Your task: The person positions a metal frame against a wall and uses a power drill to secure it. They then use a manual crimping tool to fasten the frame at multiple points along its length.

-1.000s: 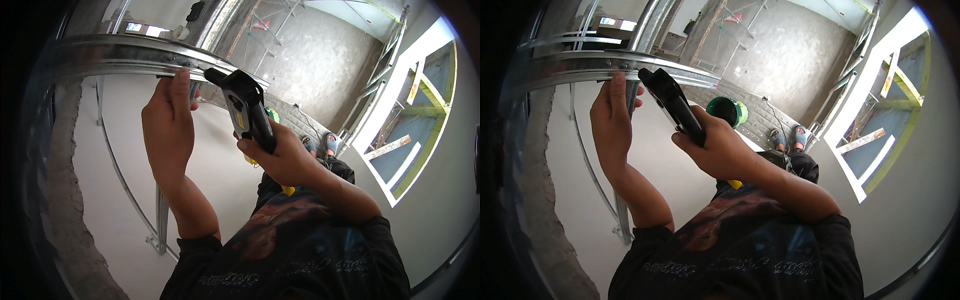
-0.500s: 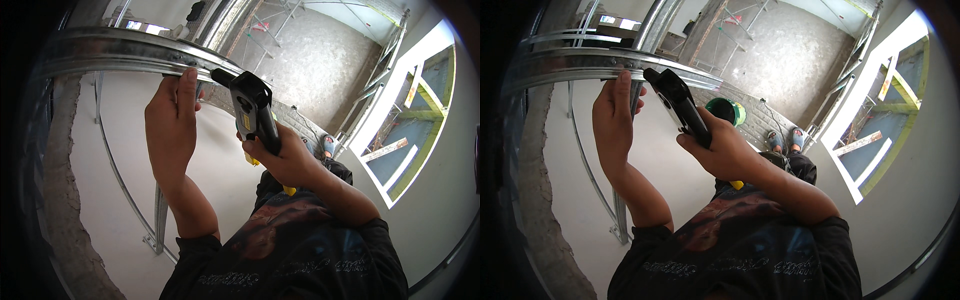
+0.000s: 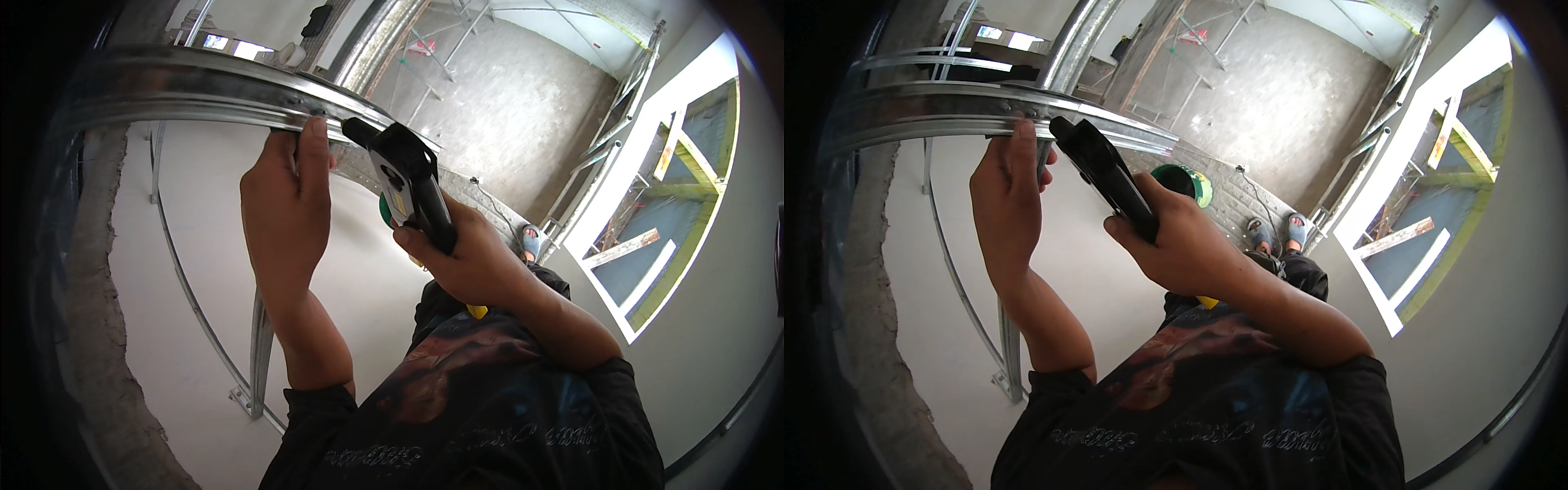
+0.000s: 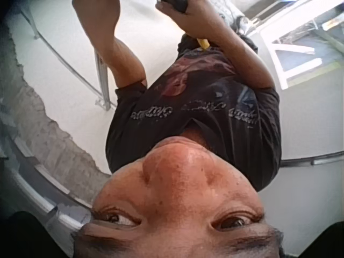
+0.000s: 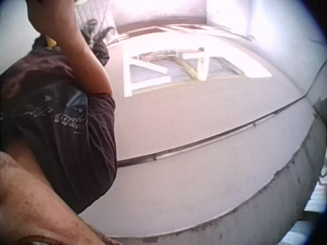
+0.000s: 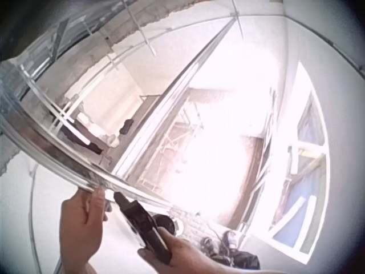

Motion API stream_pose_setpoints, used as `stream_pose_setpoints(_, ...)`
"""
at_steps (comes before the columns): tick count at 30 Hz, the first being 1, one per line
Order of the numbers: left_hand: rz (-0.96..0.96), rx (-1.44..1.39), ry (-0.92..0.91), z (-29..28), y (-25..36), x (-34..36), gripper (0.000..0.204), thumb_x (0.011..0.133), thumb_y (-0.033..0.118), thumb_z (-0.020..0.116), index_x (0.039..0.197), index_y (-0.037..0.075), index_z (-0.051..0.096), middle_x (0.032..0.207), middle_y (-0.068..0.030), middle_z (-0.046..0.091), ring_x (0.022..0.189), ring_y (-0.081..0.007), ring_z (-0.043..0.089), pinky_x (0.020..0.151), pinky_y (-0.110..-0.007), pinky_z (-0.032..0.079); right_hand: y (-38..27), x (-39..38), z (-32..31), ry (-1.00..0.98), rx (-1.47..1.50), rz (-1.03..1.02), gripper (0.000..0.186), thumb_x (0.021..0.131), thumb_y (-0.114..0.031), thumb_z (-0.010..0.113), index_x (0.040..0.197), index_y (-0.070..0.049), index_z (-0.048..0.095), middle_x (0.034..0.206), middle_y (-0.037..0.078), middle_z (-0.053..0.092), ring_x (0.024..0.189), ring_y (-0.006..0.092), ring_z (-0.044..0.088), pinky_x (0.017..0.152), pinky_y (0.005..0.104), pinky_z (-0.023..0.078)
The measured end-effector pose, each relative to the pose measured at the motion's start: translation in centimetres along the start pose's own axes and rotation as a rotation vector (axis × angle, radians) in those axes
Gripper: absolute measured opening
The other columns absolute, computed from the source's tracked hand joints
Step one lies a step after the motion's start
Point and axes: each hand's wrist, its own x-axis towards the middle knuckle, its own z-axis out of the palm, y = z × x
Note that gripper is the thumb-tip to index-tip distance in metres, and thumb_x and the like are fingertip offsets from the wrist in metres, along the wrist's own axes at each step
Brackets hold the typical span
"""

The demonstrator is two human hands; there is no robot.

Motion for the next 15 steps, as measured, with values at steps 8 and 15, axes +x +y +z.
stream_pose_setpoints(8, 0.055, 0.024, -0.002, -0.3, -0.5, -0.1, 0.051, 0.105, 0.046, 0.050, 0.092, -0.001, 0.067, 0.067, -0.0059, 0.064, 0.059, -0.0117, 0.056, 0.058, -0.030, 0.045, 1.4, 1.9, 0.7, 0.018, -0.030, -0.047, 0.047, 0.091, -0.038, 0.073, 0.115, 0.000, 0.060, 0.082, 0.015, 0.067, 0.077, 0.0242, 0.065, 0.074, 0.0386, 0.051)
stream_pose_setpoints(15, 0.117, 0.093, 0.045, -0.4, -0.9, 0.6, 0.047, 0.106, 0.042, 0.048, 0.093, 0.000, 0.066, 0.066, -0.0125, 0.065, 0.062, -0.0259, 0.066, 0.061, -0.035, 0.049, 4.4, 4.9, 4.6, 0.086, 0.403, -0.079, 0.028, 0.091, -0.026, 0.075, 0.095, 0.000, 0.065, 0.085, 0.008, 0.068, 0.083, 0.0143, 0.065, 0.074, 0.0320, 0.052)
